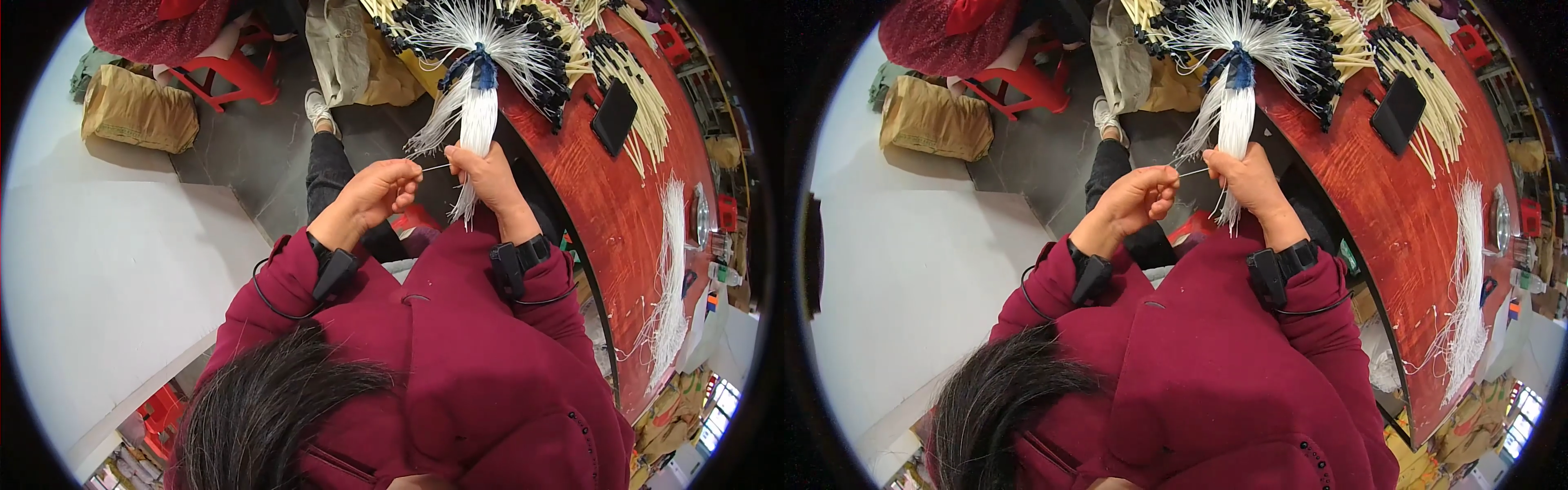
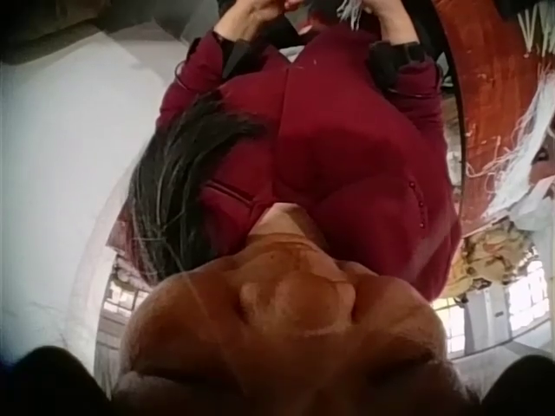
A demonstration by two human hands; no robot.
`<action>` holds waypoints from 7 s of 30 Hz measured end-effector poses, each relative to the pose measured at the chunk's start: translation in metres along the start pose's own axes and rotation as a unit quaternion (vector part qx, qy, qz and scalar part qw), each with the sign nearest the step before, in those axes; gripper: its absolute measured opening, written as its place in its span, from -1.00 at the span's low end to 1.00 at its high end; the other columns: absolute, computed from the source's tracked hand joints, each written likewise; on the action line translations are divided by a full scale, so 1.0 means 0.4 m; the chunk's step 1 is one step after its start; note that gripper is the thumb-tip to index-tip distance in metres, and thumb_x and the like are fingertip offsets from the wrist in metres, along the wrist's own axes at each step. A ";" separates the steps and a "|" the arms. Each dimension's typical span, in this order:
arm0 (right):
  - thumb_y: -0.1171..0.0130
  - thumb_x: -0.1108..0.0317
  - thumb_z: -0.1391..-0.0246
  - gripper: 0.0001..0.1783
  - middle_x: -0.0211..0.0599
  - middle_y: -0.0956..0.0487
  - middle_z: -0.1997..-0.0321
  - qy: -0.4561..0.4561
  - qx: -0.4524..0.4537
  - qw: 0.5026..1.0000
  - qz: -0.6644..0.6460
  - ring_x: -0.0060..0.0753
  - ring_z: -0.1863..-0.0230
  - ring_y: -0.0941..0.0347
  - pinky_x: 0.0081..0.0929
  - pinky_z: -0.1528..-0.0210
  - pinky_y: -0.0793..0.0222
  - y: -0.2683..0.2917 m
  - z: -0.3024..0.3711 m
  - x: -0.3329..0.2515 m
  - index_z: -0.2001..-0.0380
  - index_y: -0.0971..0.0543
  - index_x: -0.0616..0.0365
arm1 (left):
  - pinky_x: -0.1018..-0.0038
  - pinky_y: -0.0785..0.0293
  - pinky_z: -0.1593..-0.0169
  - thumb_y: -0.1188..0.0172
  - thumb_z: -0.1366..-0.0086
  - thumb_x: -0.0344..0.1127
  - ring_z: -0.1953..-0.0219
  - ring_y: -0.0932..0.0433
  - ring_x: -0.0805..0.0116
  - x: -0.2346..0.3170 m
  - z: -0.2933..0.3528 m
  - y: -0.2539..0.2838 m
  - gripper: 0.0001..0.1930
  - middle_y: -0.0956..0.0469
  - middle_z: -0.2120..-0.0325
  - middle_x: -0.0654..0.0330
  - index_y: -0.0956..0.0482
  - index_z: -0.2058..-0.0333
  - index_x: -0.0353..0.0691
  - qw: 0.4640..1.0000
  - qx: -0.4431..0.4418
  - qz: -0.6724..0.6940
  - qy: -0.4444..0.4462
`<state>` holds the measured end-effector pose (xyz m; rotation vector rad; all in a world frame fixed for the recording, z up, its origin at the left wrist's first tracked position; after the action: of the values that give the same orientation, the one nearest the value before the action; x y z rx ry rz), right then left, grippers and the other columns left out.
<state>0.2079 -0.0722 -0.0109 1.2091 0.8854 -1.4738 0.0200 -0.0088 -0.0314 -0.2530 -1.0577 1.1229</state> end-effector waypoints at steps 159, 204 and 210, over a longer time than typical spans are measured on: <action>-0.18 0.26 -0.06 -0.78 -0.53 -0.42 0.66 -0.006 -0.001 0.999 -0.042 -0.71 0.64 -0.27 -0.68 0.56 -0.16 -0.012 0.010 -0.010 0.58 -0.49 0.11 | 0.67 -0.42 0.53 -0.14 -0.26 -0.12 0.56 -0.50 0.54 0.005 0.011 -0.001 -0.75 -0.53 0.51 0.30 -0.51 0.34 -0.21 0.997 0.060 0.034 -0.039; -0.19 0.35 -0.03 -0.86 -0.45 -0.45 0.61 -0.025 -0.013 0.981 -0.190 -0.62 0.63 -0.30 -0.65 0.49 -0.23 -0.027 0.009 0.004 0.51 -0.48 0.16 | 0.71 -0.11 0.60 -0.13 -0.29 -0.22 0.64 -0.23 0.64 -0.018 0.010 0.050 -0.84 -0.32 0.59 0.39 -0.40 0.36 -0.14 0.990 -0.043 0.103 -0.083; -0.12 0.27 -0.10 -0.77 -0.30 -0.58 0.43 0.006 -0.030 0.983 -0.183 -0.55 0.44 -0.44 -0.61 0.32 -0.31 -0.031 0.009 -0.002 0.37 -0.56 0.25 | 0.67 -0.14 0.59 -0.17 -0.25 -0.17 0.63 -0.28 0.62 0.036 0.043 0.112 -0.81 -0.44 0.54 0.35 -0.47 0.31 -0.15 0.957 0.242 0.043 -0.156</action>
<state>0.1951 -0.0724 -0.0098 1.0485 1.1997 -1.7152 -0.0204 0.0185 -0.0432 0.2804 -1.0135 1.4960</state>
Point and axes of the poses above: each hand's wrist, its own z-axis away from the middle knuckle, its own y-axis out of the back of the hand, x = y × z, the point moved 2 cm from there along -z, towards the middle knuckle
